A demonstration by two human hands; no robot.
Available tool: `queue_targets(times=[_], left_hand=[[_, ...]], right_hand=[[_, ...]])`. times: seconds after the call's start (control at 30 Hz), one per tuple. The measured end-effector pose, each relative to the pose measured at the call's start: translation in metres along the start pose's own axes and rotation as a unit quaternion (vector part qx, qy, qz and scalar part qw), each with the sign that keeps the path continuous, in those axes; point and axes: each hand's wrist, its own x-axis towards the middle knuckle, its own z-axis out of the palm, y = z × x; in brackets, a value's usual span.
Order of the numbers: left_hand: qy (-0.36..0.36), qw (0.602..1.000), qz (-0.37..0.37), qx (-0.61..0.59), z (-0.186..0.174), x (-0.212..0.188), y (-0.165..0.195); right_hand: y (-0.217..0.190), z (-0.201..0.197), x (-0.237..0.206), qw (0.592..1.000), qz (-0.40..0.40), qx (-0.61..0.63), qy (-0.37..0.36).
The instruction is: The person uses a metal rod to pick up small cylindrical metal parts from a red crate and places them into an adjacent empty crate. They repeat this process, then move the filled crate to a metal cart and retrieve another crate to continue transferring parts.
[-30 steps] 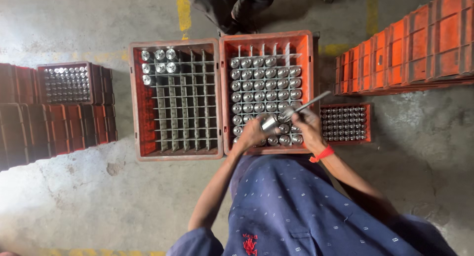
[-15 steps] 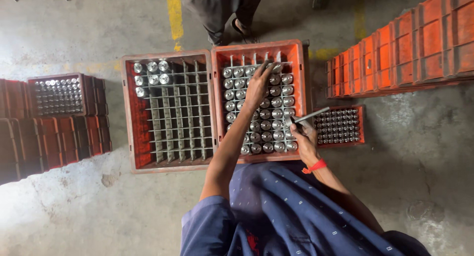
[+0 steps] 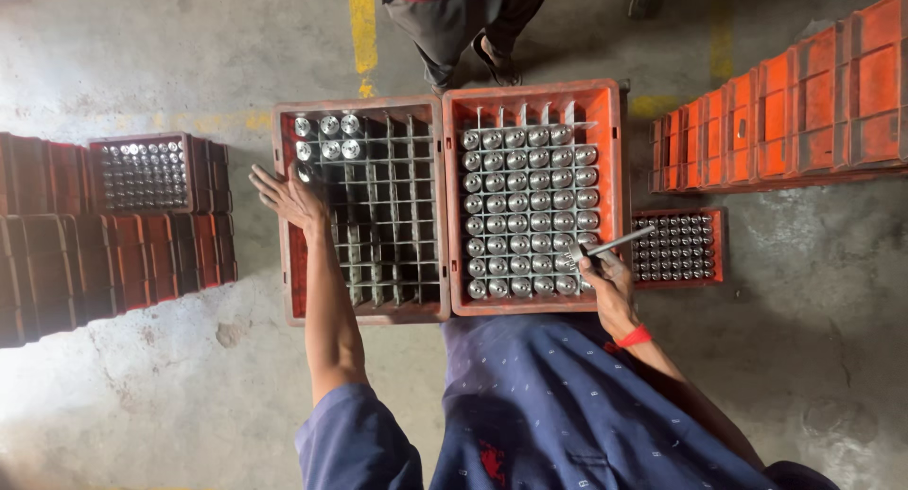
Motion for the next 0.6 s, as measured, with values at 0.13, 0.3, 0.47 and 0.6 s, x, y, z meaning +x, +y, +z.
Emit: queue_targets(times=[0.13, 0.3, 0.47, 0.6], left_hand=[[-0.056, 0.996, 0.076, 0.007, 0.001, 0.009, -0.007], [-0.016, 0.988, 0.074, -0.132, -0.026, 0.008, -0.032], [0.074, 0.852, -0.011, -0.518, -0.060, -0.045, -0.029], [-0.168, 0.580, -0.234, -0.762, -0.035, -0.132, 0.055]], right_hand=[[-0.007, 0.012, -0.006, 1.000, 0.001, 0.002, 0.003], [-0.002, 0.004, -0.013, 1.000, -0.012, 0.010, -0.017], [0.018, -0.007, -0.009, 0.999, 0.009, 0.034, -0.022], [0.024, 0.007, 0.001, 0.997, 0.001, 0.019, -0.078]])
